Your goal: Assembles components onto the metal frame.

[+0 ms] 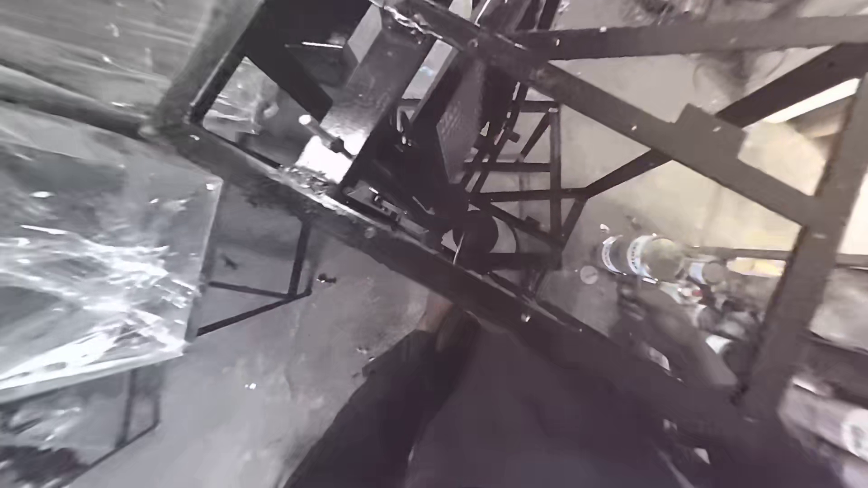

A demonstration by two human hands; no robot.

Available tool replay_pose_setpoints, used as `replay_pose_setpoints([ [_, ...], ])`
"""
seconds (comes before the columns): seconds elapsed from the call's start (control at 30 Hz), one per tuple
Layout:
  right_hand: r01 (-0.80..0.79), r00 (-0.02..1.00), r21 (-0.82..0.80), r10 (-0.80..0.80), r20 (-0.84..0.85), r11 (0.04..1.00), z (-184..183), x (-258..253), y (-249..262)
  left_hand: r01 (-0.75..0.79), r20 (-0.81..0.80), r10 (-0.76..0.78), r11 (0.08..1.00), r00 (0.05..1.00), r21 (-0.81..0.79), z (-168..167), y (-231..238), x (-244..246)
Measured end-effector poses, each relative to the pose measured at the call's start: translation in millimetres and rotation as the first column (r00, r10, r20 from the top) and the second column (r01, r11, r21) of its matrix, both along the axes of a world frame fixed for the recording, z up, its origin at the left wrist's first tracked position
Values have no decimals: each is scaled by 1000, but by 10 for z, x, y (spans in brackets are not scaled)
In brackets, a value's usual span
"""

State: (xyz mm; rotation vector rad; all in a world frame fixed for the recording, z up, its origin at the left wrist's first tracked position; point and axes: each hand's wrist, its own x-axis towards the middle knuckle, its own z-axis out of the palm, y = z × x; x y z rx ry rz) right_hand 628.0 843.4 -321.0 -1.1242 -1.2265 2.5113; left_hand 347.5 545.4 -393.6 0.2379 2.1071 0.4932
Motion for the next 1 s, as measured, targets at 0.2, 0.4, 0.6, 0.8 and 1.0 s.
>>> replay_pose_setpoints([
  [0.2,-518,825,55,481,296,854,-643,-1526,359,-319,-77,326,943,942,95,-453,-48,378],
  [0.4,-619,780,391,476,405,681,-1489,-2927,-41,-281,91,289,955,953,-94,11,-78,395],
  [0.6,-712,696,562,530,484,421,-1892,-3692,-358,-274,-17,273,960,962,-57,-143,-337,488],
  [0.8,-664,736,390,467,490,638,-1885,-3607,-364,-311,27,312,950,950,-17,-254,-350,398],
  [1.0,-716,690,332,550,470,615,-1745,-3275,-205,-329,60,335,940,940,-87,-318,-322,237],
])
